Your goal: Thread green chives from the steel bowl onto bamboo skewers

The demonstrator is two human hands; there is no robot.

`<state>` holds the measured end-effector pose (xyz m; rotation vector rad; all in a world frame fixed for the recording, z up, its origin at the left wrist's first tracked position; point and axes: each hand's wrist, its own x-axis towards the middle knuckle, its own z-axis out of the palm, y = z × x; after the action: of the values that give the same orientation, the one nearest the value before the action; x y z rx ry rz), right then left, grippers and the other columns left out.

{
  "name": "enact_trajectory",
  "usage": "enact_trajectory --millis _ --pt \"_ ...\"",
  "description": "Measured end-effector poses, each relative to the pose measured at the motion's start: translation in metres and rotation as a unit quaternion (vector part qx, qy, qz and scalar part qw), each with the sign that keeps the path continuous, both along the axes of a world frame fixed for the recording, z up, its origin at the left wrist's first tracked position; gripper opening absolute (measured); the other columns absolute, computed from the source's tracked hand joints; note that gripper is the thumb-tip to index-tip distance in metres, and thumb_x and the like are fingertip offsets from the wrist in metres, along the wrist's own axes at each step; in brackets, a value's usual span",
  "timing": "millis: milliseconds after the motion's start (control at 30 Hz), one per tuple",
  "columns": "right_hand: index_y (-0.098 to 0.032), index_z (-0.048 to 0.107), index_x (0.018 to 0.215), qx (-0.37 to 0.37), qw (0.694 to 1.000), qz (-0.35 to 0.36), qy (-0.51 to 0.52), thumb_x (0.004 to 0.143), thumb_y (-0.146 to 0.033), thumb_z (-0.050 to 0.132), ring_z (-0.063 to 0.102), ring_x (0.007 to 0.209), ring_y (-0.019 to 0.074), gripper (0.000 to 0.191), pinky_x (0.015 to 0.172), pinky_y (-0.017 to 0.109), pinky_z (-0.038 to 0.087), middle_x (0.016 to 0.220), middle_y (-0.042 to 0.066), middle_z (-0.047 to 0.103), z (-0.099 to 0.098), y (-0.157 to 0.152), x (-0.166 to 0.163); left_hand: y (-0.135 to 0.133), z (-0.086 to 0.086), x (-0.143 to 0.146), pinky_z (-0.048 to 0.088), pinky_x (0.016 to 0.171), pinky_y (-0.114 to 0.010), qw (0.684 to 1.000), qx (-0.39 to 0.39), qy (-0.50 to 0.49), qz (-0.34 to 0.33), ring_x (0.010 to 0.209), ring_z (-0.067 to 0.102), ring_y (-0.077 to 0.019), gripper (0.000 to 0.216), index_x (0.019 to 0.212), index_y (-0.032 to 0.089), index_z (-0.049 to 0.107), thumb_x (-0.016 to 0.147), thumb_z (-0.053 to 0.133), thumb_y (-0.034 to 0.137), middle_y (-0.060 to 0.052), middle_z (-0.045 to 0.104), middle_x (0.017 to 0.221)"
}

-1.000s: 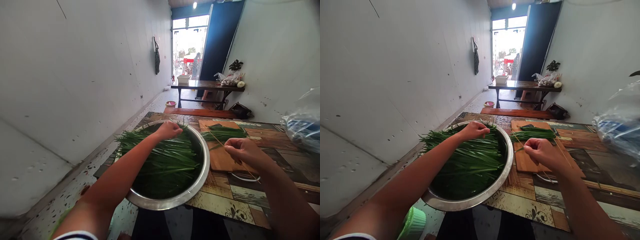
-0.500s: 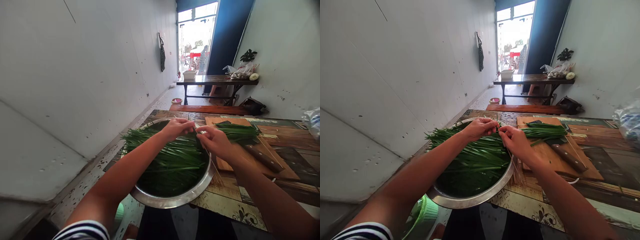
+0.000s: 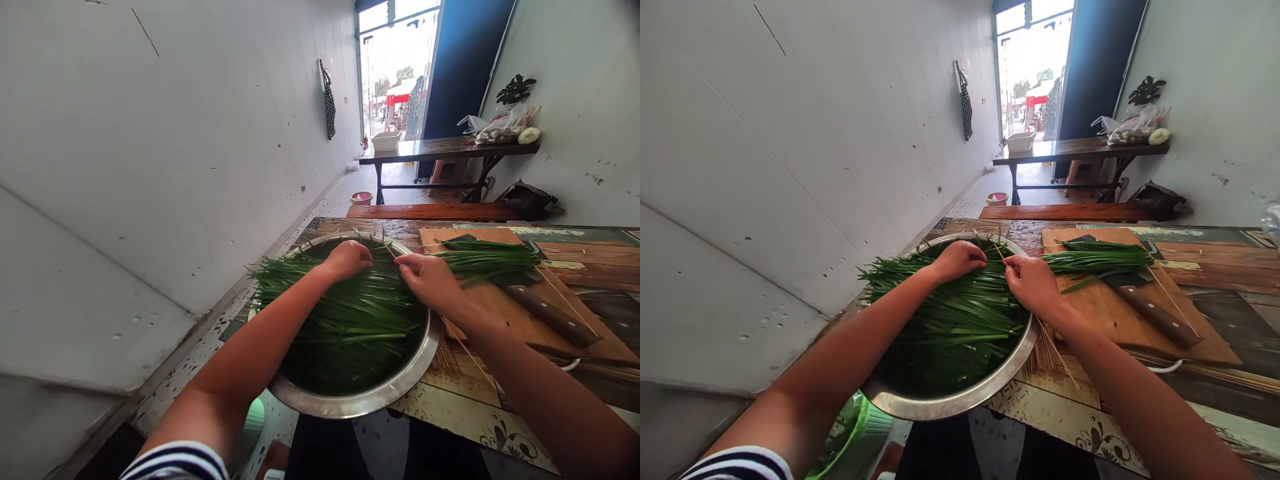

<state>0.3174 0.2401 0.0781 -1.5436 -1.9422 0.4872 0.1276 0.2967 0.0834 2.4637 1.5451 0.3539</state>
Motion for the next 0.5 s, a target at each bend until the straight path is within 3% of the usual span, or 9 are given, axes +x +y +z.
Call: enact_trajectory --millis 133,333,500 --pt "-0.017 0.071 0.102 -0.003 1.0 -0.005 0.003 0.078 -0.023 0.048 0.062 0.066 0.0143 0.033 0.061 0.024 0.042 0.082 0.005 0.073 -0.003 0.0 -0.001 0.0 0.0 0.003 0.042 0.08 -0.028 0.998 0.065 -0.002 -0.022 0.082 0.059 -0.0171 0.02 0.088 0.02 0.074 0.076 0.062 0.032 -0.005 0.068 0.085" --pt "-0.016 0.071 0.1 0.01 1.0 -0.01 -0.004 0.079 -0.024 0.048 0.064 0.07 0.0153 0.032 0.062 0.024 0.042 0.08 0.005 0.073 -0.004 0.0 -0.001 -0.01 0.006 0.012 0.038 0.092 -0.039 0.992 0.025 0.119 0.031 0.094 0.06 -0.0245 0.022 0.087 0.021 0.074 0.073 0.065 0.035 -0.007 0.069 0.092" --pt "-0.014 0.071 0.102 0.003 1.0 0.001 0.0 0.08 -0.023 0.048 0.064 0.073 0.0162 0.033 0.066 0.025 0.043 0.083 0.006 0.073 -0.004 0.0 -0.002 -0.011 0.003 0.013 0.043 0.087 -0.032 0.998 0.029 0.052 0.001 0.093 0.062 -0.0207 0.021 0.091 0.021 0.074 0.077 0.059 0.026 -0.005 0.071 0.095"
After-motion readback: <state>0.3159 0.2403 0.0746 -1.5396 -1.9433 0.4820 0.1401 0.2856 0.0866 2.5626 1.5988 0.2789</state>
